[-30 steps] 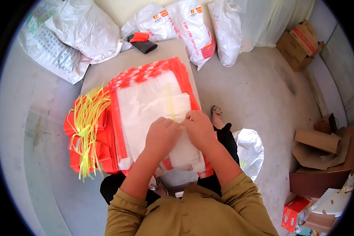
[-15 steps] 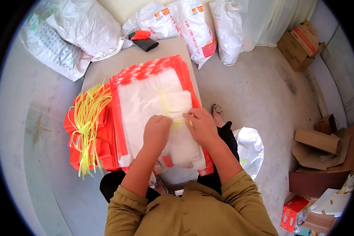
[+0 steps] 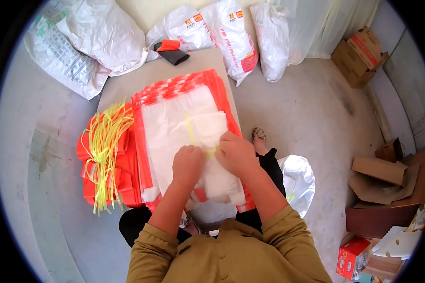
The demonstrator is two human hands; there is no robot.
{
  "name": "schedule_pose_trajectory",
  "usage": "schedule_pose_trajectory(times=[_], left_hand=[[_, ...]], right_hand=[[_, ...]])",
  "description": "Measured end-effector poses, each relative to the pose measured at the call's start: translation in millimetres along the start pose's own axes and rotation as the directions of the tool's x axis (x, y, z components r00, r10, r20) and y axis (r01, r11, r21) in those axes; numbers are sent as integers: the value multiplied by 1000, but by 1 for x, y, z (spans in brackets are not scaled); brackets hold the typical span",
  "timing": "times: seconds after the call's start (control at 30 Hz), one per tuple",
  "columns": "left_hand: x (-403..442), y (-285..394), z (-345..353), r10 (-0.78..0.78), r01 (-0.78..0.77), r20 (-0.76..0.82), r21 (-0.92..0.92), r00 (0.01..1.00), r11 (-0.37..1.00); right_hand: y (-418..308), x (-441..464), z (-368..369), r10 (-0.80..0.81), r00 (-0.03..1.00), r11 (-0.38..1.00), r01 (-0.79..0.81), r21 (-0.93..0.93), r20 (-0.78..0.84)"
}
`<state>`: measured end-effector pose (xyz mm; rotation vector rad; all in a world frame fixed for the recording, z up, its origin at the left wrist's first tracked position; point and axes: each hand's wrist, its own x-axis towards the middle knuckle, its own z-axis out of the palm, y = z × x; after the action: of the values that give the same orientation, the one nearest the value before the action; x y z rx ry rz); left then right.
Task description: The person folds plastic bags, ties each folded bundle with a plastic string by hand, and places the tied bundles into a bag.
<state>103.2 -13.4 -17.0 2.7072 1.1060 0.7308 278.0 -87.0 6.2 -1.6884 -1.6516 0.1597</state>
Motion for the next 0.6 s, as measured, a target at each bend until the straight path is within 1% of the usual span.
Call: schedule_pose_trajectory(times=[0.07, 0.17, 0.23, 0.27, 0.33, 0.43, 0.53, 0.57, 0.6], left_hand=[[0, 0, 3, 9, -9, 14, 25, 1000, 1000], [-2, -2, 2, 4, -6, 34, 64, 999, 998], [-2, -4, -1, -12, 10, 32, 63, 999, 998], [-3, -6, -2, -29, 29, -8, -8, 1000, 1000], [-2, -7, -6, -65, 52, -83, -154, 994, 987], [1, 4, -16, 43, -67, -142, -167, 989, 984], [5, 14, -19, 255, -274, -120, -186, 959, 943], [6, 19, -20, 295, -308, -90, -202, 951, 930], [7, 26, -21, 336, -341, -59, -220, 940, 914]], right_hand=[[-12, 5, 3, 94, 993, 964, -107, 243, 66], [-10, 8, 4, 172, 955, 972, -205, 116, 239], [-4, 6, 8, 190, 955, 975, -211, 72, 229], [-1, 4, 8, 200, 954, 975, -216, 49, 222], [0, 3, 4, 227, 944, 966, -249, 67, 238], [-8, 4, -6, 243, 929, 955, -279, 98, 279], [-11, 3, -7, 248, 926, 957, -280, 77, 284], [-10, 1, -5, 253, 927, 958, -280, 61, 277], [-6, -4, 0, 221, 947, 964, -248, 96, 232]])
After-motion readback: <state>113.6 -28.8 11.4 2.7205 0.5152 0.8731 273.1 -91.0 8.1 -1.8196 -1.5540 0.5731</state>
